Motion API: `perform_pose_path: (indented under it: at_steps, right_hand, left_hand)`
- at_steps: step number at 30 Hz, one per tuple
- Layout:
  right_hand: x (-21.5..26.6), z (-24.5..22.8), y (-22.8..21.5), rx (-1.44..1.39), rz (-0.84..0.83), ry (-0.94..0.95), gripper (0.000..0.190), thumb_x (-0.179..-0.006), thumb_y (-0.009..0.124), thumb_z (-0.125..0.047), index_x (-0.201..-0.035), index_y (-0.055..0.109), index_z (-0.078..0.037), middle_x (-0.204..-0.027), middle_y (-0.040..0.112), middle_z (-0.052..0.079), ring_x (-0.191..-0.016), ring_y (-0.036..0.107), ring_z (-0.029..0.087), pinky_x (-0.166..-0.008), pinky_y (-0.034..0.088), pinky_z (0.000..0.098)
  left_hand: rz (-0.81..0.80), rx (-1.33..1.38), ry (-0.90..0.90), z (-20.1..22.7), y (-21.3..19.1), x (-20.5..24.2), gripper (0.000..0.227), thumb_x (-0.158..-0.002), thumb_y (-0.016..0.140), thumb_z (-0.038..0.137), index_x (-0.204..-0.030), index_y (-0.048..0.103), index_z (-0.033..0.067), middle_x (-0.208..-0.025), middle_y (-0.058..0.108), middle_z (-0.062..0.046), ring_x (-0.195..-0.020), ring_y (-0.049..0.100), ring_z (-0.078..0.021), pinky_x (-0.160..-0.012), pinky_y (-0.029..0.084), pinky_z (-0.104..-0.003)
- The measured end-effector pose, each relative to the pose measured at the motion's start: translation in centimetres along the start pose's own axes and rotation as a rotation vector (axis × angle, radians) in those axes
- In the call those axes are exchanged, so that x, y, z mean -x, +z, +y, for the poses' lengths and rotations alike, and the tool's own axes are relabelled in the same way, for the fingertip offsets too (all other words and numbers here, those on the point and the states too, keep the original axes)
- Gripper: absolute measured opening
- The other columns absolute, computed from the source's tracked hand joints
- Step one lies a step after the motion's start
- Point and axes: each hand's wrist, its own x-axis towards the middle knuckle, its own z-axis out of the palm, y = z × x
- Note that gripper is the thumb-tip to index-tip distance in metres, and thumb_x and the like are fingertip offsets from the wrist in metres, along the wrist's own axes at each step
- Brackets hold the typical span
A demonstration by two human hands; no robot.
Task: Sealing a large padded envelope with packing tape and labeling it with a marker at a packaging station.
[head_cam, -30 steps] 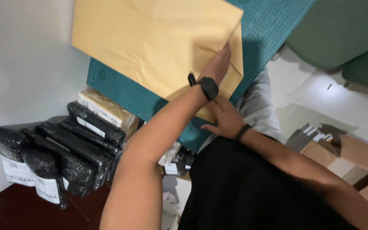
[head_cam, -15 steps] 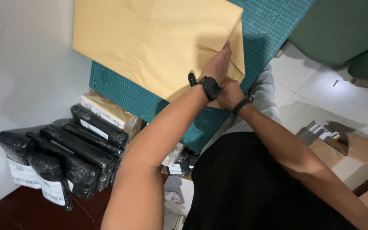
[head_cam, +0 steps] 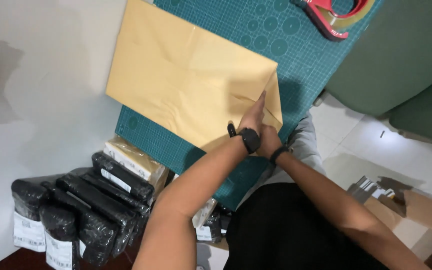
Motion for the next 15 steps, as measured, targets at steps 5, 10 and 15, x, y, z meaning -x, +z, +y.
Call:
perform_pose_path:
  at_steps: [5,10,15]
  right_hand:
    - [5.2,-0.1,-2.6,0.116,0.077,-0.048,0.018,-0.088,0.067,-0.037,-0.078,0.06,-0.024,-0.081,0.057,-0.003,-0.089,0.061,0.024,-0.082,0.051,0.0371]
    - [7.6,-3.9,-2.1,0.057,-0.326,-0.527,0.031,-0.097,0.052,-0.026,-0.123,0.062,-0.011,-0.124,0.063,0.014,-0.12,0.06,0.035,-0.106,0.045,0.0501]
    - [2.3,-1.3,-2.0,0.079,-0.565,-0.567,0.023,-0.101,0.05,-0.021,-0.113,0.066,-0.009,-0.105,0.07,0.01,-0.106,0.067,0.035,-0.099,0.051,0.0549]
  left_hand:
    - [0.072,0.064,-0.011,-1.5,0.5,1.8,0.05,-0.108,0.048,0.032,-0.157,0.041,0.0241,-0.164,0.037,0.009,-0.154,0.028,-0.0323,-0.124,0.003,-0.076]
    - [0.055,0.068,-0.009,-2.3,-0.1,4.6,0.05,-0.111,0.043,0.034,-0.16,0.036,0.0278,-0.168,0.031,0.011,-0.156,0.025,-0.0268,-0.127,0.003,-0.069]
    - [0.045,0.076,-0.003,-1.4,0.2,3.4,0.05,-0.109,0.047,0.035,-0.158,0.037,0.028,-0.168,0.03,0.008,-0.156,0.025,-0.0286,-0.13,0.001,-0.067]
